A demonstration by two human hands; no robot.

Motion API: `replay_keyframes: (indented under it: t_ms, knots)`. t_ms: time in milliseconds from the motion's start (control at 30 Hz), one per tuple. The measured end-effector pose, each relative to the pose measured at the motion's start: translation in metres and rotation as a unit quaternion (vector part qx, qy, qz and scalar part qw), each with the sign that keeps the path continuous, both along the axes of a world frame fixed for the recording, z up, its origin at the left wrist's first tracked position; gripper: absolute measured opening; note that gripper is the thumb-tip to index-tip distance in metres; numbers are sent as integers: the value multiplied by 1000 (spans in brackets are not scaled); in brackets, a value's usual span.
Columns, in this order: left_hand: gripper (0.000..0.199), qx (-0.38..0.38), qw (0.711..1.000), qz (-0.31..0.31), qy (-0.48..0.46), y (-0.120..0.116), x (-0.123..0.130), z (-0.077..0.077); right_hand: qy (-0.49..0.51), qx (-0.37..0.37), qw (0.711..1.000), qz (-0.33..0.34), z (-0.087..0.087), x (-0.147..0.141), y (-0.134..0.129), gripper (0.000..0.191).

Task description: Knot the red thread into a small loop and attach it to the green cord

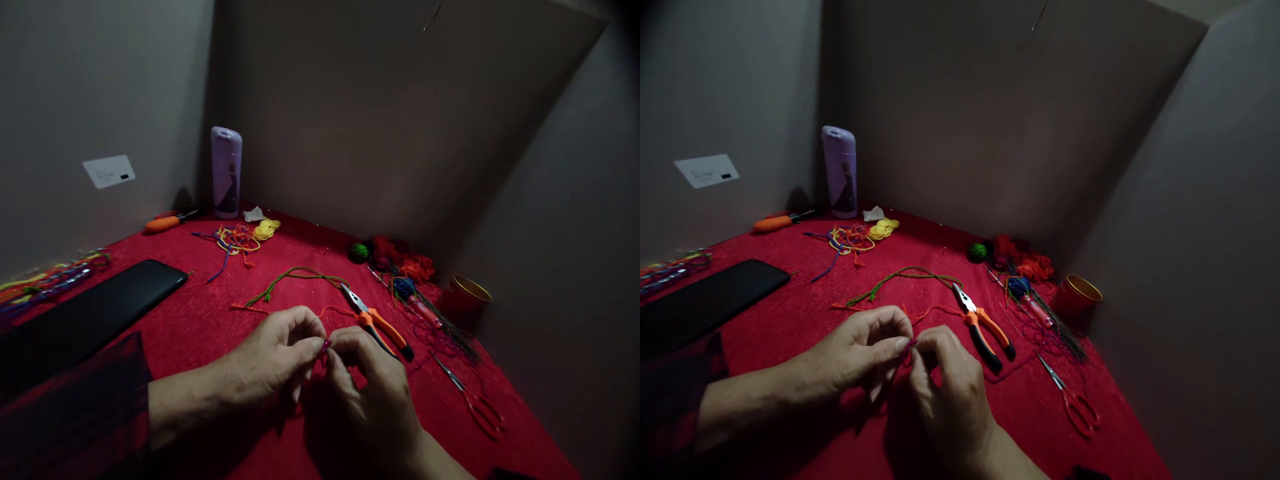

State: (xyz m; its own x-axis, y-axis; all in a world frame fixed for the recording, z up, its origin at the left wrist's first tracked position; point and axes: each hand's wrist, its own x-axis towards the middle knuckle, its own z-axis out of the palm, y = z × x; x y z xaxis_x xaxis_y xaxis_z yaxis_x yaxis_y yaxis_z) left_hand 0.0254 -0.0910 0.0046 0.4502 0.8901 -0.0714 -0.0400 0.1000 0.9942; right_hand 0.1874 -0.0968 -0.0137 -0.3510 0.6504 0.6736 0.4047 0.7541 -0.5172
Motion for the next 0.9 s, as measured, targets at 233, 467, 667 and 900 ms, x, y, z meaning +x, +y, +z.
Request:
replay_keyframes:
  t_ms: [233,467,667,900]
  knots:
    - [10,38,996,50,64,-5,2,6,-18,36,999,-16,1,-1,-1,15]
    - [10,118,984,50,126,-8,0,12,-34,36,999,-7,3,-2,-3,15]
    - [6,9,1000,8,3,-5,1,3,-1,22,1000,5,5,-2,-3,16]
    - [5,-53,998,3,-41,-2,0,5,17,24,999,14,8,-1,-5,15]
